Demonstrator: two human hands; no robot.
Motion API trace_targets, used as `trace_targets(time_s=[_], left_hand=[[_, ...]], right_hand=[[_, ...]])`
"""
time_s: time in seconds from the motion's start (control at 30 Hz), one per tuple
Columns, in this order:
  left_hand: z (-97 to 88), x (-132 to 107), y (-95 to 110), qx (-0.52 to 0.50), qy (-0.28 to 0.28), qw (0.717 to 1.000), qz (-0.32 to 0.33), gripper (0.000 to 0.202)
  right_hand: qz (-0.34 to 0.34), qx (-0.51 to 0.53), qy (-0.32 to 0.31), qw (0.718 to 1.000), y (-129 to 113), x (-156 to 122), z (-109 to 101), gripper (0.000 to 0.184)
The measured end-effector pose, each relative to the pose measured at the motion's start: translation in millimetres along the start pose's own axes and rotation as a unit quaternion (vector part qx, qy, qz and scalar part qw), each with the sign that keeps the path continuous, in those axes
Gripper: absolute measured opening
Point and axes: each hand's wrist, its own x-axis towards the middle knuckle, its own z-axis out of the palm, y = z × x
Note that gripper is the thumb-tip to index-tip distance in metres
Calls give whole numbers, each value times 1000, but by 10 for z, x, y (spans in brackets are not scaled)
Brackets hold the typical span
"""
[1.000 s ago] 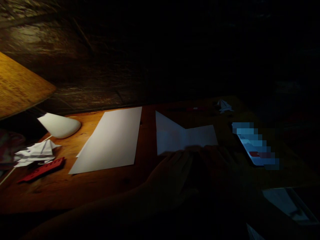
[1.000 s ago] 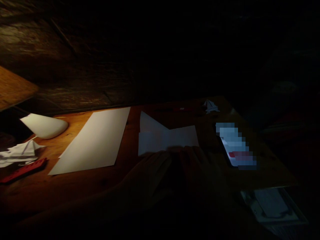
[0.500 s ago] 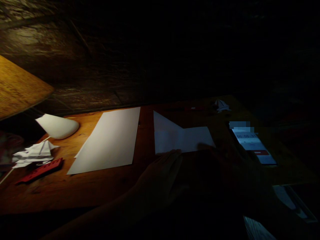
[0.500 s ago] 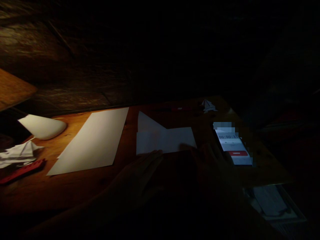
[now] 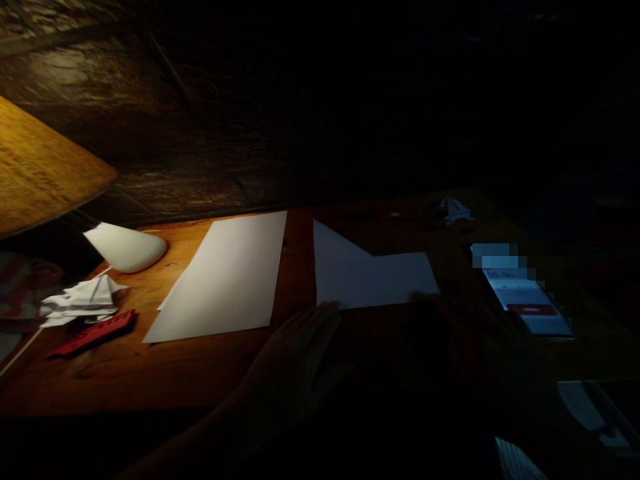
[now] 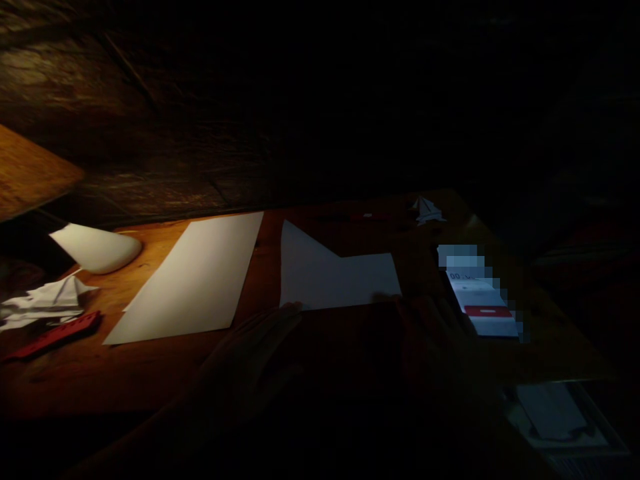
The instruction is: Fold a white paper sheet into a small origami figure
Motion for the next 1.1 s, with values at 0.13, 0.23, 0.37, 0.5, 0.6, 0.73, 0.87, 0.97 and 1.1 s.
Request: trace_targets(time_s=[0.13,0.23,0.37,0.5,0.6,0.73,0.87,0.97,1.1], left_hand=[[-17,-66,-47,-1,6,1000,8,62],[-24,-133,-86,10,16,1000,-9,58],[-45,-186,-117,28,11,999,-13,61],[-31,-169,-109,28,15,999,-6,57],[-14,-163,-108,27,15,1000,-6,62],[-142,-94,-185,-35,-3,999,-27,50],[-426,219,-397,-154,12,987,-42,25],[-564,595,-634,-134,130,981,-46,15],[-539,989,-953,-76,261,959,-79,35]], right_hand=[[3,22,-14,1000,10,-11,-7,44],[4,30,-3,1000,-12,-1,-1,44],[14,56,10,998,-24,-7,32,43],[18,49,17,998,12,-58,53,40],[9,33,10,999,34,-62,75,40],[64,48,6,997,64,27,149,24],[114,123,86,982,136,274,130,27],[90,195,88,973,178,661,-23,48],[-60,282,-79,954,181,1331,-190,52]])
